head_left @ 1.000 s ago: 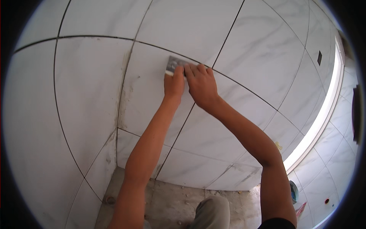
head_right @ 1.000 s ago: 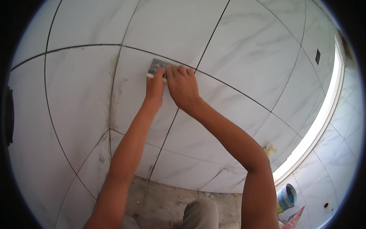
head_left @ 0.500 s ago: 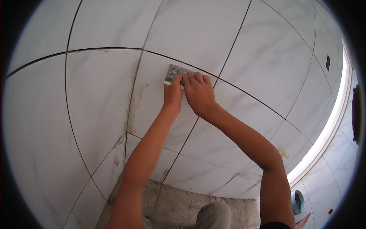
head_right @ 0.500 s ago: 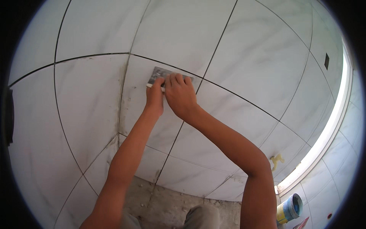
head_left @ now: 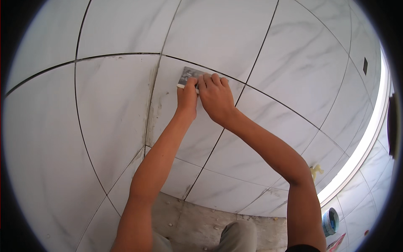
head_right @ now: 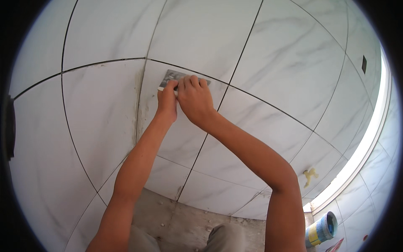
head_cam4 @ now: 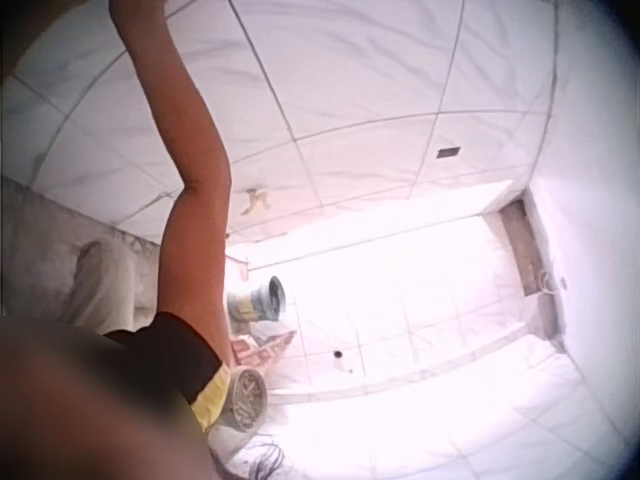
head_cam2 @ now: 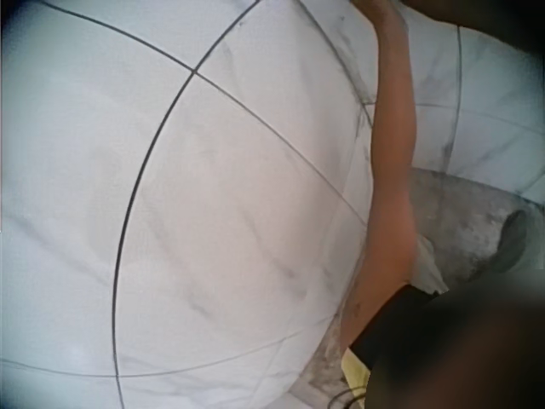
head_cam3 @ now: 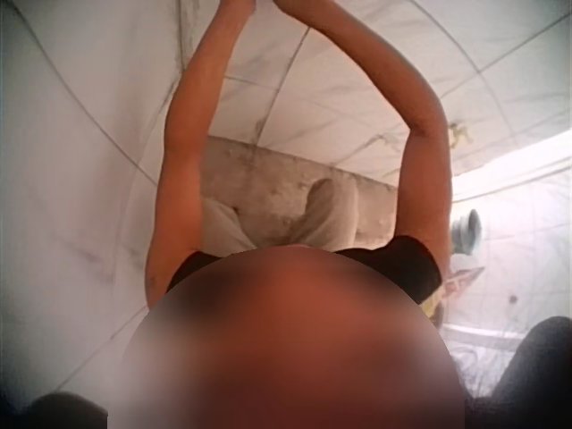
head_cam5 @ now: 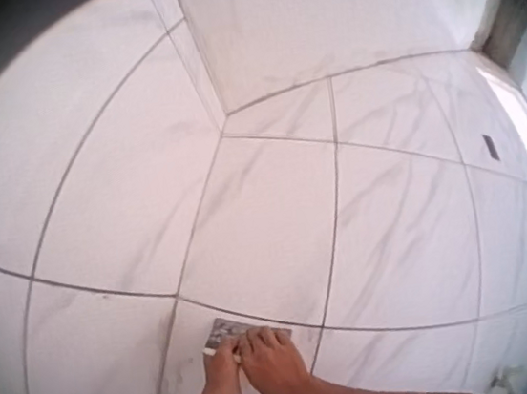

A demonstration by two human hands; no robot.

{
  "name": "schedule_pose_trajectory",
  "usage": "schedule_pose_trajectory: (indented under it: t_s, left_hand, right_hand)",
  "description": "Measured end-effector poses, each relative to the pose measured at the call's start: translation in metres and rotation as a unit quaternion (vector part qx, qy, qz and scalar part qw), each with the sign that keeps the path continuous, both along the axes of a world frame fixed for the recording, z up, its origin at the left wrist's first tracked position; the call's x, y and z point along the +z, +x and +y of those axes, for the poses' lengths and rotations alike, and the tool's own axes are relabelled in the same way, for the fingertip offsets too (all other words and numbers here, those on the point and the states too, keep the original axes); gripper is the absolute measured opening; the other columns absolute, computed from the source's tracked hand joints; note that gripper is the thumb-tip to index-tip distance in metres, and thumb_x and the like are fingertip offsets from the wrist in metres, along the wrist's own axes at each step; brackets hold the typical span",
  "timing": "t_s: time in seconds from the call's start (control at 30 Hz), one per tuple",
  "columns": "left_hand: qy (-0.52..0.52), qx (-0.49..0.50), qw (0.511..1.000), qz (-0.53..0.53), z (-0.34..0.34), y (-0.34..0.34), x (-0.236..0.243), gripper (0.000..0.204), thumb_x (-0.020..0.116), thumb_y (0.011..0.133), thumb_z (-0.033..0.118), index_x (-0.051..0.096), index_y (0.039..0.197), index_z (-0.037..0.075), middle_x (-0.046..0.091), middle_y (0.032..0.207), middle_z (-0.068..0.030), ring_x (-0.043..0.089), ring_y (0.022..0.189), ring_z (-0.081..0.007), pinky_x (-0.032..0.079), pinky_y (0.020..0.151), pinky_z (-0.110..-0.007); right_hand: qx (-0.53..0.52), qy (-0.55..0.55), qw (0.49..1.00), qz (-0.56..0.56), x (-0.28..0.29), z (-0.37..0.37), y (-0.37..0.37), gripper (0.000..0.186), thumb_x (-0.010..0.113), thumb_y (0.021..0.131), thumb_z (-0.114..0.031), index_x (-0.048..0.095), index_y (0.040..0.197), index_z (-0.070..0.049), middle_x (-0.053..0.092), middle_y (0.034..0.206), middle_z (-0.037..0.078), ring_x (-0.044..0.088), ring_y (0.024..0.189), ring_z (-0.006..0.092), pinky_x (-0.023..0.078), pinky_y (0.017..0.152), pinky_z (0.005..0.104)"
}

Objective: Applying grout or putty to tile joints on a wall using a spatula.

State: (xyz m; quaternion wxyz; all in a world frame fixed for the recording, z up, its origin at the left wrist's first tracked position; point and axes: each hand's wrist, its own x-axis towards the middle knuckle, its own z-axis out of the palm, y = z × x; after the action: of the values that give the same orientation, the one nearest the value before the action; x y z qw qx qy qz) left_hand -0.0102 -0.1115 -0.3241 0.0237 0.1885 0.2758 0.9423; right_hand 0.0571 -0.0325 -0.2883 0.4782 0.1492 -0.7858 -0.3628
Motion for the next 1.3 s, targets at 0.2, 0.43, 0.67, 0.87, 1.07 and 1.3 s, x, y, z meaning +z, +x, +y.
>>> schedule_pose_trajectory:
  t_s: [0.2,0.43,0.67,0.87,1.07,1.3]
  left_hand:
    - [-0.031,-0.012,0.999,-0.028,-0.009,-0.004,0.001,0.017,0.064,0.086,0.025,0.062,0.084,0.009,0.054,0.077,0.0011,0.046,0.067,-0.0111,0.037,0.058,-0.029]
    - [-0.031,0.009,0.999,-0.026,-0.015,-0.012,-0.006,0.015,0.062,0.086,0.024,0.062,0.089,0.010,0.058,0.086,-0.0007,0.050,0.077,-0.0134,0.039,0.064,-0.031]
    - [-0.065,-0.029,0.997,0.001,-0.013,-0.027,0.002,0.017,0.063,0.087,0.025,0.062,0.095,0.010,0.059,0.092,0.0002,0.052,0.082,-0.0123,0.043,0.067,-0.031]
    - [-0.058,-0.006,0.998,0.025,0.031,0.023,-0.016,0.016,0.063,0.091,0.025,0.064,0.097,0.010,0.060,0.085,0.0028,0.052,0.072,-0.0082,0.041,0.059,-0.027]
    - [-0.006,0.034,0.998,0.055,0.053,0.033,-0.014,0.017,0.062,0.091,0.026,0.063,0.101,0.011,0.060,0.094,0.0021,0.053,0.083,-0.0110,0.044,0.070,-0.030]
    - [-0.061,-0.012,0.997,0.036,0.030,0.014,-0.011,0.022,0.065,0.089,0.024,0.061,0.104,0.009,0.059,0.098,-0.0008,0.054,0.085,-0.0129,0.045,0.073,-0.032]
  right_hand:
    - [0.006,-0.001,1.000,0.030,-0.006,-0.004,-0.009,0.027,0.068,0.077,-0.009,0.062,0.102,-0.002,0.062,0.101,0.009,0.054,0.096,0.0251,0.041,0.079,0.0353]
    - [-0.025,-0.009,1.000,0.004,-0.008,-0.017,-0.010,0.023,0.068,0.076,-0.009,0.063,0.098,-0.003,0.061,0.099,0.009,0.054,0.095,0.0240,0.040,0.079,0.0349]
    - [0.013,-0.036,0.998,0.057,-0.002,-0.013,-0.014,0.022,0.068,0.075,-0.009,0.063,0.096,-0.003,0.060,0.098,0.008,0.053,0.093,0.0239,0.040,0.079,0.0353]
    - [0.045,-0.085,0.994,0.048,-0.022,0.034,0.032,0.043,0.069,0.071,-0.005,0.063,0.113,-0.001,0.064,0.115,0.009,0.054,0.097,0.0237,0.040,0.082,0.0361]
    - [0.070,-0.116,0.987,0.085,-0.017,0.042,0.037,0.048,0.069,0.069,0.001,0.064,0.116,-0.001,0.065,0.118,0.007,0.055,0.101,0.0235,0.040,0.083,0.0364]
    - [0.105,-0.173,0.979,0.017,-0.016,0.047,0.041,0.050,0.068,0.068,0.003,0.065,0.118,-0.001,0.065,0.120,0.006,0.055,0.105,0.0228,0.040,0.085,0.0366]
